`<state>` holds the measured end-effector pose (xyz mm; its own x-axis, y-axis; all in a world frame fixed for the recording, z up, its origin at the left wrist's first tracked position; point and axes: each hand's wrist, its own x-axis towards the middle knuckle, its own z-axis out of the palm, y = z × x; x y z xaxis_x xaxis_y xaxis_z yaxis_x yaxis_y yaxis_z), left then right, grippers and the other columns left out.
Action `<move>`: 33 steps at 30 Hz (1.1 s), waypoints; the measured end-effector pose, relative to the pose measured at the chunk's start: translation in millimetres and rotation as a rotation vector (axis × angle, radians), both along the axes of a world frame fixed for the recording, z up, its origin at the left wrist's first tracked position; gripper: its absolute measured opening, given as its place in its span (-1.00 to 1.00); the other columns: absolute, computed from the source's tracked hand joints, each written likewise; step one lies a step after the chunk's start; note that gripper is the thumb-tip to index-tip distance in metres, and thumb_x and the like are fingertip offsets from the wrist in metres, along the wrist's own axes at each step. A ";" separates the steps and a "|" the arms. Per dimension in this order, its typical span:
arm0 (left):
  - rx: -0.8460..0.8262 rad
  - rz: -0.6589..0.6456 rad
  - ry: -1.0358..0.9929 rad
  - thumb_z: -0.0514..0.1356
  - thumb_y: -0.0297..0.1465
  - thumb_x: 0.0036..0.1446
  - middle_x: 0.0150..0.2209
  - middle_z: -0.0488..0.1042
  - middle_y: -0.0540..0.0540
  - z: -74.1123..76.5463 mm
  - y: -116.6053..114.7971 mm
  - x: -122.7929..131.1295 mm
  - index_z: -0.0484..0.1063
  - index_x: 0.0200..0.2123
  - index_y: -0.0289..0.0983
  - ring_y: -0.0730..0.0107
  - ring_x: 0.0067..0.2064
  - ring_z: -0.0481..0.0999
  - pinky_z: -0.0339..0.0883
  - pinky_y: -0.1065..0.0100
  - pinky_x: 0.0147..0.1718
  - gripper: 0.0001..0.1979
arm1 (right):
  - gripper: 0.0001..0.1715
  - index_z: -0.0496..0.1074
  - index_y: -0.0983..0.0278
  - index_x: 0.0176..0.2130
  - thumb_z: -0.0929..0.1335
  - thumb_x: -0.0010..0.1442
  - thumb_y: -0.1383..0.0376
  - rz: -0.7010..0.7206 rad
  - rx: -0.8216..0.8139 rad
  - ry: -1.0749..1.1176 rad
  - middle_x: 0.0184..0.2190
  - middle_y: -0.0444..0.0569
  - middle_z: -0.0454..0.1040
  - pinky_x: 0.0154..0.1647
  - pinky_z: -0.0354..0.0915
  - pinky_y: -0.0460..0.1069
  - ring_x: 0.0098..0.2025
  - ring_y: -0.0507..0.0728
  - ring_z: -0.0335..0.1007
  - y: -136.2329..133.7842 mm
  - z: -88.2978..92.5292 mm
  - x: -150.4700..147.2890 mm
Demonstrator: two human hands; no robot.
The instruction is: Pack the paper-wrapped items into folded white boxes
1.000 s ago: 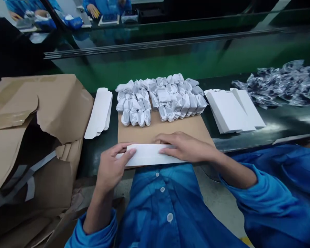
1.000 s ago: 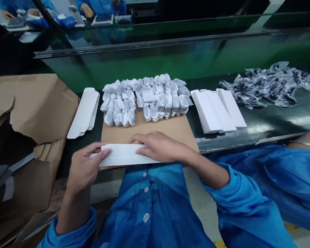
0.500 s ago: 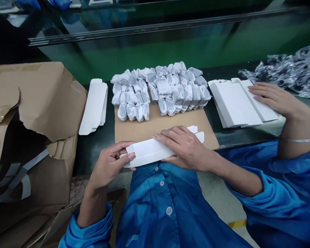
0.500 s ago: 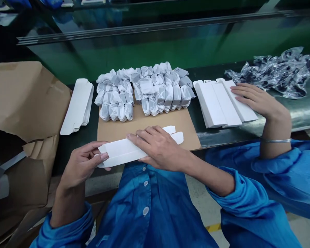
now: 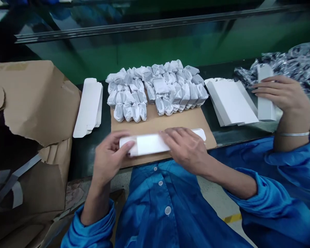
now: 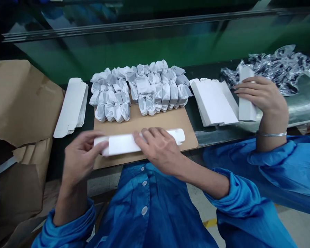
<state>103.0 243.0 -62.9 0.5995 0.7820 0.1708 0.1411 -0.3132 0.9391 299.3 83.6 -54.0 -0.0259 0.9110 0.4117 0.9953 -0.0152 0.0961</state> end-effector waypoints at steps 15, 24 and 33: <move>0.241 0.056 -0.008 0.33 -0.15 0.06 0.07 0.41 -0.15 -17.4 -37.4 35.5 0.30 0.14 -0.21 0.20 0.01 0.48 0.42 0.28 -0.08 -0.39 | -0.45 0.33 0.24 0.23 0.36 0.33 0.11 0.160 0.023 1.024 -0.07 0.05 0.48 -0.10 0.42 0.04 -0.12 0.12 0.43 12.4 5.1 -23.8; 0.284 -0.188 0.175 0.28 -0.35 0.04 -0.24 0.37 0.01 -12.9 -39.9 27.6 0.31 -0.09 -0.19 0.43 -0.37 0.41 0.29 0.43 -0.48 -0.65 | -0.59 0.48 0.31 -0.29 0.32 0.34 0.02 0.072 0.034 1.785 -0.43 -0.12 0.42 -0.43 0.30 -0.11 -0.42 -0.02 0.36 40.5 9.3 17.9; 0.495 -0.001 0.016 0.33 -0.32 0.04 -0.03 0.29 -0.12 -38.7 -49.1 34.6 0.11 0.12 -0.19 0.28 -0.09 0.50 0.46 0.31 -0.27 -0.38 | -0.70 0.56 0.30 -0.19 0.54 0.10 0.20 0.187 -0.043 1.870 -0.26 -0.09 0.51 -0.24 0.32 -0.11 -0.24 0.00 0.39 37.7 -3.0 -9.7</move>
